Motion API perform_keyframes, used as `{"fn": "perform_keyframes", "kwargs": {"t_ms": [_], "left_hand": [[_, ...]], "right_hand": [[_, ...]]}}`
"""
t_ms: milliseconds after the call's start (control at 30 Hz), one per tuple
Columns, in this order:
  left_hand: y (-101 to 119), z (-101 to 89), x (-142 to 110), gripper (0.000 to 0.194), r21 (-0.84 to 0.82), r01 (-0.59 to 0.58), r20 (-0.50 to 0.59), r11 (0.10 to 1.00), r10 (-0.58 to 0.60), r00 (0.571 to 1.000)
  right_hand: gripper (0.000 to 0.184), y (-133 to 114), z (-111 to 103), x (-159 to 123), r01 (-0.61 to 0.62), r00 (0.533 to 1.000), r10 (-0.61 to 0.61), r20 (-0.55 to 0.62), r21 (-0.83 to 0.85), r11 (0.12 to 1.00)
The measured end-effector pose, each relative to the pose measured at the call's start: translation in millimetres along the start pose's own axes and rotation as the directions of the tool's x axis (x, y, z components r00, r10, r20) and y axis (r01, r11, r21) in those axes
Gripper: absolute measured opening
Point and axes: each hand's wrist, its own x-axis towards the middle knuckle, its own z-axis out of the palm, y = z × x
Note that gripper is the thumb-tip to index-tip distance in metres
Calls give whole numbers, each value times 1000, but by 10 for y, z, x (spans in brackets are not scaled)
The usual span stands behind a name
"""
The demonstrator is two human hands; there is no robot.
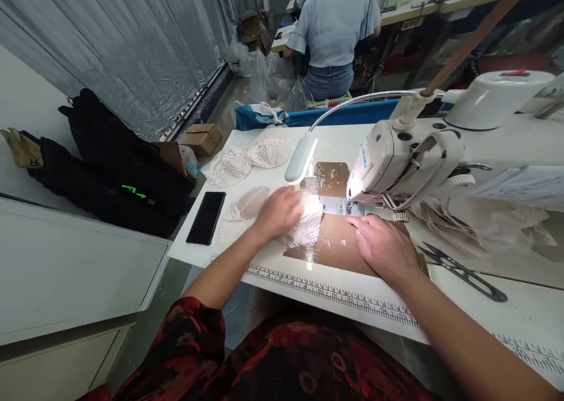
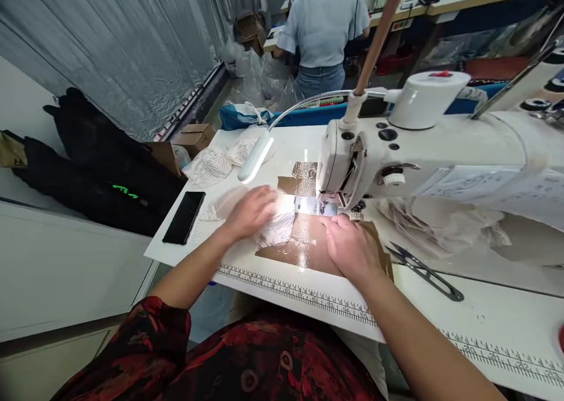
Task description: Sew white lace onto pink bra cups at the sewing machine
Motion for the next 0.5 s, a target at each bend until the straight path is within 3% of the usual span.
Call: {"fn": "perform_keyframes", "kwargs": {"t_ms": [33, 100, 167, 267, 367, 433, 500], "left_hand": [[-131, -76, -71, 37, 45, 114, -48, 992, -112, 993], [-390, -177, -216, 31, 170, 379, -102, 910, -367, 925], [-587, -205, -361, 25, 256, 499, -107, 828, -489, 866], [-693, -161, -563, 17, 266, 511, -111, 817, -501, 858], [-623, -150, -753, 15, 228, 494, -141, 839, -474, 869], [-523, -209, -886, 15, 146, 459, -202, 877, -427, 881], [-388, -306, -1015, 13, -23, 334, -335, 942, -322, 885]], "right_hand": [[35, 0, -1, 0, -3, 1000, 3, 3, 4, 1000], [34, 2, 4, 0, -6, 1000, 6, 10, 11, 1000], [34, 11, 21, -1, -5, 1000, 4, 8, 21, 1000], [33, 38, 33, -8, 1, 999, 2, -35, 68, 998], [32, 38, -55, -36, 75, 994, -54, -92, 239, 968], [31, -6, -185, -77, 108, 993, -82, -80, 412, 905], [32, -102, -332, -135, 58, 996, -83, 14, 605, 794]]}}
